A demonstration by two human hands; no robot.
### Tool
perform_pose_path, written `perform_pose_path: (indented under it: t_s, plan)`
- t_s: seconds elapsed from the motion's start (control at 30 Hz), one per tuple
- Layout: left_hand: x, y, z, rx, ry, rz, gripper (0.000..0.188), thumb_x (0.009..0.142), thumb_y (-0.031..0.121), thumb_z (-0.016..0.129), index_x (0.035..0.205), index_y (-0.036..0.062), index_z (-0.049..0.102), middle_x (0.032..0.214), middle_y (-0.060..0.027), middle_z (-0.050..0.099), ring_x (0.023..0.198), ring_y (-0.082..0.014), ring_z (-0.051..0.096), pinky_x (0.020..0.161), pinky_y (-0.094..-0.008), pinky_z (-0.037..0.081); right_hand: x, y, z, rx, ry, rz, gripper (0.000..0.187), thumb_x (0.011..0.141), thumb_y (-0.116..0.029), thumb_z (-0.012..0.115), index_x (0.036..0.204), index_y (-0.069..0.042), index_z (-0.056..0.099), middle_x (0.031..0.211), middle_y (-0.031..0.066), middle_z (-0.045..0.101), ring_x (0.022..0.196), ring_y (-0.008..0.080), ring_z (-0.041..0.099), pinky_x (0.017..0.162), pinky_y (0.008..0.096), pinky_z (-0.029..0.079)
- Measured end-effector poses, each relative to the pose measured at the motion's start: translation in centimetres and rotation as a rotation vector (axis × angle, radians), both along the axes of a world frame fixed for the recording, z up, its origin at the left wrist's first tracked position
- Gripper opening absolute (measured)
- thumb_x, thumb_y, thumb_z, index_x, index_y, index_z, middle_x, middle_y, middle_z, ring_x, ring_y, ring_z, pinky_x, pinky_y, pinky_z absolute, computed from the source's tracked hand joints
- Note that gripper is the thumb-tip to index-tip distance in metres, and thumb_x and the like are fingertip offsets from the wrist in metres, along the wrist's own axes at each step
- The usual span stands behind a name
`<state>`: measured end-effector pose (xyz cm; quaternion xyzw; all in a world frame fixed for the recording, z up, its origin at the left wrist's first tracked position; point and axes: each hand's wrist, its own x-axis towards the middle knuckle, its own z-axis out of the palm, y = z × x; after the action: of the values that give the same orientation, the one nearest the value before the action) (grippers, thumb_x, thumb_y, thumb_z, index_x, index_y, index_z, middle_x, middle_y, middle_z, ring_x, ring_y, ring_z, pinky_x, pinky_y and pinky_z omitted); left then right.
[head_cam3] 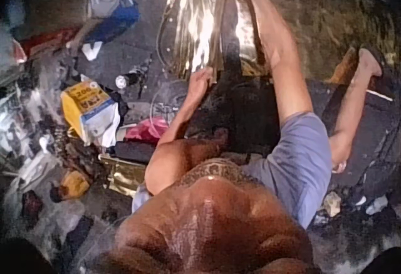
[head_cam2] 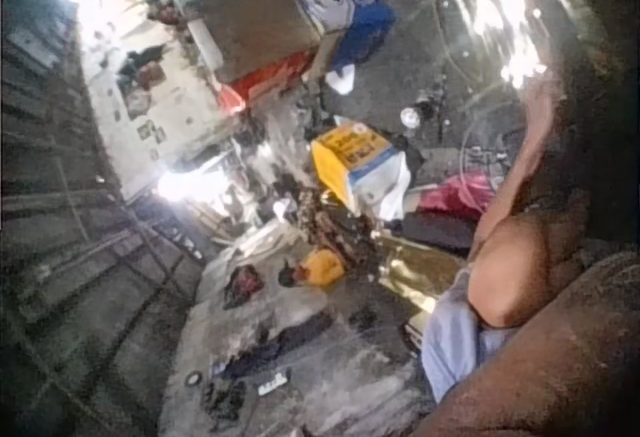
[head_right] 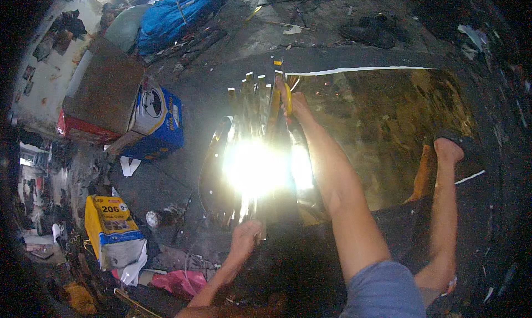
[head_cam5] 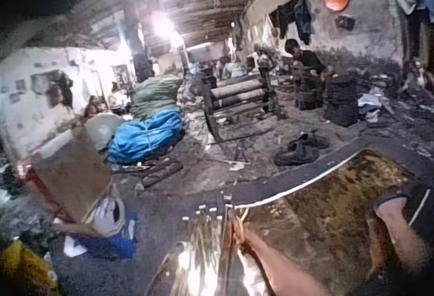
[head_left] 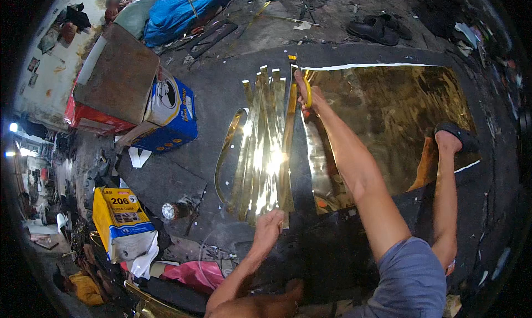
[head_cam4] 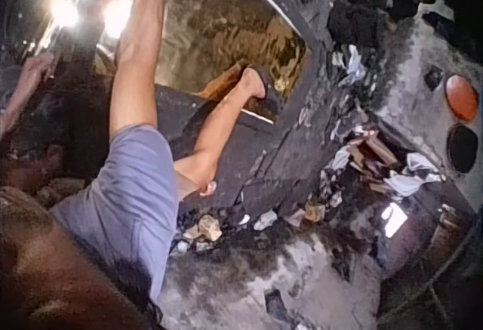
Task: The person sits on the floor and uses scissors to cut a large gold-colored sheet into long, narrow strips. The person repeatedly cuts strips from the sheet and places them on the floor.
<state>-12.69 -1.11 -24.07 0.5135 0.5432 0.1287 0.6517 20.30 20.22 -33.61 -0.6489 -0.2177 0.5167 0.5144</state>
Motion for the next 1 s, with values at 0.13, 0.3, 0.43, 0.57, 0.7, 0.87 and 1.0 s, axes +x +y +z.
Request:
perform_pose_path:
  t_s: [0.13,0.3,0.43,0.57,0.7,0.87,1.0]
  plan:
    - [-2.1,-0.5,-3.5,0.070,0.119,-0.022,0.027,0.091,0.027,0.055,0.078,0.0038,0.061,0.059,0.0028,0.047,0.058,-0.0083,0.044,0.055,-0.0265,0.036,0.5,-0.9,1.8,-0.051,0.000,-0.057,0.075,0.075,-0.074,0.054,0.066,0.000,0.055,0.051,0.0074,0.052,0.037,0.0179,0.053,0.031,0.0327,0.043]
    - [0.5,0.5,-2.3,1.029,0.837,-0.261,0.047,0.077,0.013,0.064,0.120,0.0011,0.051,0.100,-0.0207,0.055,0.094,-0.0368,0.055,0.078,-0.0417,0.046,-0.7,-7.9,2.5,-0.060,0.082,-0.071,0.075,0.075,-0.081,0.046,0.069,-0.006,0.054,0.051,0.0022,0.045,0.041,0.0139,0.049,0.036,0.0296,0.040]
    - [4.5,-0.2,-6.8,0.871,0.253,-0.340,0.049,0.073,0.000,0.064,0.119,0.0005,0.048,0.103,-0.0212,0.055,0.098,-0.0366,0.056,0.083,-0.0436,0.046,-4.4,-18.8,2.5,-0.008,0.179,-0.040,0.081,0.079,-0.082,0.028,0.063,-0.005,0.048,0.045,0.0063,0.044,0.036,0.0189,0.049,0.036,0.0320,0.043]
    - [7.5,-0.7,-15.5,0.317,0.019,-0.002,0.045,0.079,0.010,0.067,0.118,-0.0030,0.050,0.097,-0.0157,0.065,0.090,-0.0238,0.063,0.081,-0.0338,0.050,-10.1,-32.6,5.1,-0.239,0.364,-0.079,0.083,0.080,-0.082,0.024,0.071,-0.005,0.052,0.050,0.0051,0.048,0.039,0.0159,0.051,0.040,0.0286,0.045]
    - [9.0,0.5,-15.2,0.093,-0.013,0.117,0.031,0.077,0.010,0.069,0.103,-0.0059,0.060,0.081,-0.0106,0.068,0.072,-0.0162,0.063,0.068,-0.0281,0.051,-15.0,-43.2,7.1,-0.330,0.406,0.049,0.085,0.075,-0.084,0.029,0.081,-0.003,0.054,0.059,0.0051,0.052,0.045,0.0170,0.055,0.044,0.0292,0.047]
    - [10.5,0.8,-11.5,0.074,0.060,-0.060,0.016,0.078,0.007,0.068,0.087,-0.0067,0.067,0.071,-0.0089,0.067,0.058,-0.0104,0.060,0.057,-0.0236,0.049,-18.3,-46.2,9.1,-0.444,0.537,0.128,0.086,0.076,-0.083,0.032,0.088,0.000,0.055,0.064,0.0062,0.054,0.053,0.0168,0.057,0.049,0.0298,0.048]
    - [10.0,0.6,-9.9,0.103,0.008,-0.018,0.014,0.078,0.008,0.068,0.085,-0.0049,0.066,0.069,-0.0078,0.066,0.057,-0.0100,0.059,0.055,-0.0238,0.048,-19.3,-44.3,7.4,-0.520,0.518,0.203,0.088,0.076,-0.083,0.032,0.087,0.001,0.055,0.063,0.0068,0.053,0.052,0.0168,0.056,0.049,0.0302,0.048]
